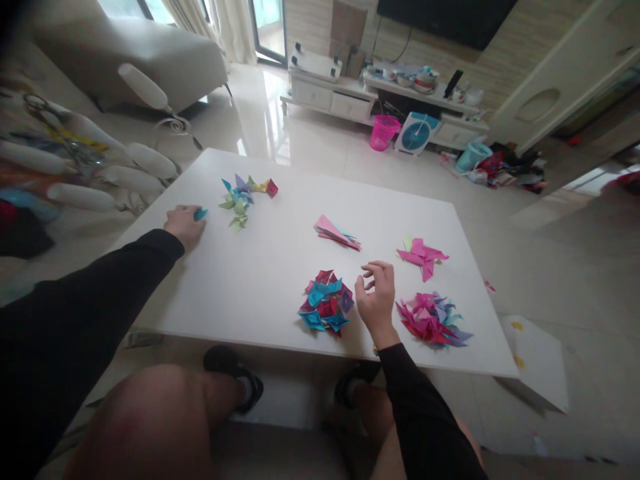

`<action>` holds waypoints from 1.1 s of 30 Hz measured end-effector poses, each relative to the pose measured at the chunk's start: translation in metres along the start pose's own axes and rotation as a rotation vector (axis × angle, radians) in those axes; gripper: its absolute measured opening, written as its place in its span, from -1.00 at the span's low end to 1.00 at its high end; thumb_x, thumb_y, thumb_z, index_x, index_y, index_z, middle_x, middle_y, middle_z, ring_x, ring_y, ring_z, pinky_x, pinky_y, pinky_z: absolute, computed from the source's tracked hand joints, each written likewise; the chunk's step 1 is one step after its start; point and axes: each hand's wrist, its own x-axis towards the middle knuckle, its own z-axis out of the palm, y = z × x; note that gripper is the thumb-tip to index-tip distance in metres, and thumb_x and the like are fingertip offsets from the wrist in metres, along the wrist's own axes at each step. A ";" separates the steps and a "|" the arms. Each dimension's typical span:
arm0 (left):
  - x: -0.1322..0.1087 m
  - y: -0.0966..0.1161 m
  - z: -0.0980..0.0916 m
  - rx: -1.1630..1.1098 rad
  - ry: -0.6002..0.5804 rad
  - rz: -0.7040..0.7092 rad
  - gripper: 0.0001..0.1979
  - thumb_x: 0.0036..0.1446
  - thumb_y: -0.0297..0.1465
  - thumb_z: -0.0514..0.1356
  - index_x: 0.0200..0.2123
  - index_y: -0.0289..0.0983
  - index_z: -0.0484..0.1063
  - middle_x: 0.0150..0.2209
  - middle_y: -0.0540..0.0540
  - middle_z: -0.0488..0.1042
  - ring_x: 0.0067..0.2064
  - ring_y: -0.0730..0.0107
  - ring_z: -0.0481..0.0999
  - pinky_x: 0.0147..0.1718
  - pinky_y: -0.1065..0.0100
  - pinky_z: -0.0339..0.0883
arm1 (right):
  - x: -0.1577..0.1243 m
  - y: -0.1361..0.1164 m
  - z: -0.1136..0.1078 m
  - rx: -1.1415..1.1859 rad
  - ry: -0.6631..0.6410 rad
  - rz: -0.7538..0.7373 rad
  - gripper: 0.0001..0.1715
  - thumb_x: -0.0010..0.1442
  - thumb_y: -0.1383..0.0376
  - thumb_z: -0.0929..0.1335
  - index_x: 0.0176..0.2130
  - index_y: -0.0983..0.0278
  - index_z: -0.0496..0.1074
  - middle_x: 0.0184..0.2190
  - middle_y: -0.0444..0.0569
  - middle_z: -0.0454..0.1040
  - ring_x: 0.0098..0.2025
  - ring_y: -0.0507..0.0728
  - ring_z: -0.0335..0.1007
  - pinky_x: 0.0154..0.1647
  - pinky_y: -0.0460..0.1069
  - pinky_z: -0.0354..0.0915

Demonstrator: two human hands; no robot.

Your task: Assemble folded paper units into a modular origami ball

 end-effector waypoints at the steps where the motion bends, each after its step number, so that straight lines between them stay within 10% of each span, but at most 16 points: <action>1: 0.000 0.000 0.001 0.059 0.001 -0.010 -0.59 0.24 -0.30 0.17 0.13 -0.30 0.35 0.16 -0.27 0.27 0.16 -0.06 0.20 0.17 -0.11 0.19 | 0.000 0.000 0.000 -0.004 0.005 0.005 -0.82 0.21 0.39 0.32 -0.15 0.22 0.41 -0.07 0.06 0.35 -0.28 0.09 0.40 -0.43 -0.01 0.38; 10: -0.036 0.004 -0.022 -0.045 0.088 -0.003 -0.78 0.23 -0.50 0.18 -0.04 -0.36 0.35 -0.16 -0.06 0.33 -0.08 0.36 0.25 0.19 0.22 0.17 | 0.003 -0.002 0.000 0.042 0.003 0.061 -0.82 0.19 0.41 0.30 -0.17 0.23 0.40 -0.05 0.06 0.34 -0.26 0.08 0.40 -0.44 -0.03 0.35; 16: -0.117 0.101 -0.025 -0.780 -0.010 -0.228 -0.81 0.25 -0.44 0.08 -0.07 -0.30 0.32 -0.27 -0.06 0.42 -0.30 0.41 0.42 -0.20 0.27 0.43 | 0.004 -0.004 -0.003 0.125 0.001 0.099 -0.82 0.18 0.37 0.31 -0.17 0.23 0.40 -0.14 -0.01 0.40 -0.27 0.07 0.39 -0.45 -0.07 0.30; 23: -0.252 0.232 -0.023 -1.802 -0.604 -0.440 -0.85 0.18 -0.37 0.12 -0.27 -0.32 0.44 -0.27 -0.16 0.53 -0.25 0.30 0.58 -0.35 0.35 0.43 | -0.005 -0.015 0.005 0.344 -0.113 0.208 -0.85 0.22 0.22 0.33 -0.22 0.25 0.41 -0.31 -0.09 0.46 -0.40 0.05 0.36 -0.38 -0.04 0.31; 33: -0.262 0.266 0.006 -1.844 -0.686 -0.414 -0.85 0.08 -0.51 0.20 -0.24 -0.29 0.44 -0.14 -0.12 0.58 -0.14 0.30 0.62 -0.22 0.34 0.48 | -0.001 -0.028 0.002 0.397 -0.114 0.186 -0.81 0.26 0.17 0.36 -0.30 0.24 0.44 -0.32 -0.10 0.47 -0.36 0.05 0.40 -0.38 -0.07 0.30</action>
